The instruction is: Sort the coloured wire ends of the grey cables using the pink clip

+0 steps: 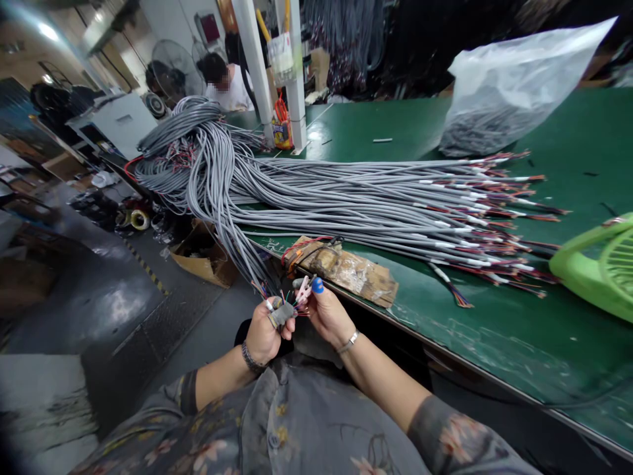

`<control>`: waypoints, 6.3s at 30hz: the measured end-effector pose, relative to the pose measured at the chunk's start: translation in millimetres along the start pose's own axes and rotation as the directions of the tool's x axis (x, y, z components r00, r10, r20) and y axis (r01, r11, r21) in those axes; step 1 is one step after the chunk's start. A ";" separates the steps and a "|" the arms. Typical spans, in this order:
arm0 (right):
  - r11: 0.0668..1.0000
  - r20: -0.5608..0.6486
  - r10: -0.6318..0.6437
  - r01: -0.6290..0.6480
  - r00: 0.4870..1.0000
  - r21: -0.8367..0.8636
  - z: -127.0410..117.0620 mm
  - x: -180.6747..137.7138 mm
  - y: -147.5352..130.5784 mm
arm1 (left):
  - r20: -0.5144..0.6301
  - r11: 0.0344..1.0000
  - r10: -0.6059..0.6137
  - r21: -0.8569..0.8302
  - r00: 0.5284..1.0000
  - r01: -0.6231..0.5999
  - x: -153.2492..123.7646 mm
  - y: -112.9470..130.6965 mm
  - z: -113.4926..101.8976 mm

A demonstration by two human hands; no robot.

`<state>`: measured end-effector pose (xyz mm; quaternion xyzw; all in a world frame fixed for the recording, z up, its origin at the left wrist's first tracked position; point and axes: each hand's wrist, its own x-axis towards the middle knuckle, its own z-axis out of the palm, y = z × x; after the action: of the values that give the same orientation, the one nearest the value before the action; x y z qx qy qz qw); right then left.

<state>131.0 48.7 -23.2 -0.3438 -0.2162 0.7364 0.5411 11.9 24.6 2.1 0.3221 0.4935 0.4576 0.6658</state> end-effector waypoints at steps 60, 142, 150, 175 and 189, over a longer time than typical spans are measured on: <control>0.984 0.039 0.067 -0.060 0.997 -0.169 14.1 -37.9 16.4 | 0.029 0.985 0.019 0.171 0.999 -0.024 -8.7 -22.5 -23.2; 0.994 -0.006 0.094 -0.094 0.996 0.049 -0.1 -11.7 -10.9 | 0.091 0.996 -0.090 0.026 0.992 0.087 -5.1 -0.7 -1.8; 0.998 -0.029 0.038 -0.039 0.999 -0.040 0.0 -13.8 -13.0 | 0.049 1.000 0.009 0.011 0.999 -0.009 -10.3 -2.8 -5.3; 0.947 0.088 0.160 -0.128 0.983 -0.294 -2.9 -31.2 -16.2 | 0.071 0.996 0.002 0.086 0.997 -0.008 -6.6 -9.2 -12.6; 0.940 -0.039 0.039 -0.050 0.998 -0.336 4.1 -33.4 -7.9 | 0.016 0.996 0.007 0.084 1.000 -0.008 -8.0 -11.7 -14.6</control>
<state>139.1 19.9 -5.9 -0.4477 -0.3226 0.6950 0.4609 0.7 12.5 -9.7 0.3552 0.5058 0.4363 0.6540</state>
